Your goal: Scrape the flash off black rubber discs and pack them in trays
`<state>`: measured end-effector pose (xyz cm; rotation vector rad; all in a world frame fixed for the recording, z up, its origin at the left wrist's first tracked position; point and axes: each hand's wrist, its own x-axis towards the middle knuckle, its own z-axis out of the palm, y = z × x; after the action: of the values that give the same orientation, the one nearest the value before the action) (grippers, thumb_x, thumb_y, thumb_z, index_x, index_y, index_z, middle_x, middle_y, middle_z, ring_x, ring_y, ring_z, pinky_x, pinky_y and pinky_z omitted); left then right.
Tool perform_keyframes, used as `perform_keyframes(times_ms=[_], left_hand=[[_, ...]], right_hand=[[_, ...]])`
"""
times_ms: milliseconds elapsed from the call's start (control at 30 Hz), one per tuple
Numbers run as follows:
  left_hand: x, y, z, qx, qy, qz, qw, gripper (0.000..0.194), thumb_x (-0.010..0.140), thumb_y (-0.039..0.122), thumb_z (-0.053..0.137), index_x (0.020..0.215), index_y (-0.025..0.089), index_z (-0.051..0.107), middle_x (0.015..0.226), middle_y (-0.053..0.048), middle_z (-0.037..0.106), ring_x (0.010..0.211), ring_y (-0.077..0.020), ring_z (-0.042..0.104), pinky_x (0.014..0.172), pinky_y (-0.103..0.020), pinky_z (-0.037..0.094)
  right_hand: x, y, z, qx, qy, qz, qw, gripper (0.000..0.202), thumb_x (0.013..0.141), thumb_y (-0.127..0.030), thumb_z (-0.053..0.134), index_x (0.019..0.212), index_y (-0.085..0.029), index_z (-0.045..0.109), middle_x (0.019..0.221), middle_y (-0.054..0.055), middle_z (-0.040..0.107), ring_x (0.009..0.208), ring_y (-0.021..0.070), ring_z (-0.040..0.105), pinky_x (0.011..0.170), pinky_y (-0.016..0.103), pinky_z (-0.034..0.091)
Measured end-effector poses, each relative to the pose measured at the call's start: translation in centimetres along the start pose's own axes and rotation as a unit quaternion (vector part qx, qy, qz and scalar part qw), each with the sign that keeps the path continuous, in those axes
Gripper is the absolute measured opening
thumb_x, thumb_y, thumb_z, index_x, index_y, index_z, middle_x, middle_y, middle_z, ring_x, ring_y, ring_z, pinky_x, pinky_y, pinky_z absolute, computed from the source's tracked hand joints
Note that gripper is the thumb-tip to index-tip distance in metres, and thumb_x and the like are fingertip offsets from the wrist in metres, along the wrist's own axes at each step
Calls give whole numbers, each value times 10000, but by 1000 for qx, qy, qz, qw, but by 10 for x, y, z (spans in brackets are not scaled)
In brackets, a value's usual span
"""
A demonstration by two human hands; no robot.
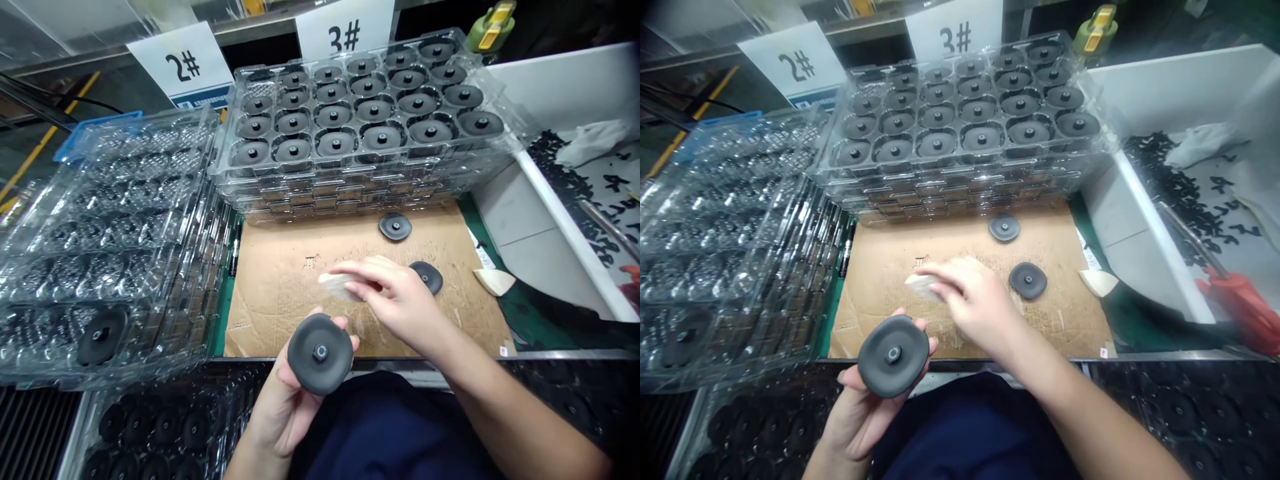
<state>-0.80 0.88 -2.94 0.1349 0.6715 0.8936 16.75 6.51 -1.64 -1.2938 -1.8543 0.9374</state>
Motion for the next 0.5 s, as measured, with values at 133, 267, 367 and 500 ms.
perform_keyframes(times_ms=[133, 267, 367, 500], left_hand=[[-5, 4, -1, 0, -17, -15, 1000, 556, 570, 429, 712, 1094, 277, 606, 1146, -23, 634, 1037, -257, 587, 909, -312, 452], [-6, 4, 0, 10, -28, -23, 999, 552, 573, 442, 702, 1094, 290, 606, 1142, -27, 638, 1025, -254, 595, 901, -311, 456], [-5, 1, 2, 21, -32, -13, 999, 564, 577, 461, 696, 1099, 267, 605, 1125, -43, 646, 1018, -253, 599, 894, -305, 461], [-2, -6, 6, 36, -22, -18, 999, 387, 699, 315, 678, 1078, 262, 617, 1040, -9, 675, 992, -176, 609, 795, -195, 491]], right_hand=[[-27, 45, 24, -73, -43, 6, 996, 300, 878, -151, 438, 1114, -269, 580, 961, 8, 655, 840, 145, 555, 743, 287, 420], [-41, 53, 32, -114, -52, -15, 992, 289, 853, -138, 448, 1047, -256, 627, 801, 16, 671, 718, 158, 540, 726, 331, 392], [-33, 19, 14, -98, 45, -12, 994, 320, 881, -134, 425, 1140, -262, 563, 966, 8, 665, 769, 140, 555, 728, 309, 370], [-22, -35, -8, -31, 11, -190, 981, 320, 898, -163, 395, 1161, -262, 547, 976, -14, 656, 738, 130, 528, 680, 302, 338]])
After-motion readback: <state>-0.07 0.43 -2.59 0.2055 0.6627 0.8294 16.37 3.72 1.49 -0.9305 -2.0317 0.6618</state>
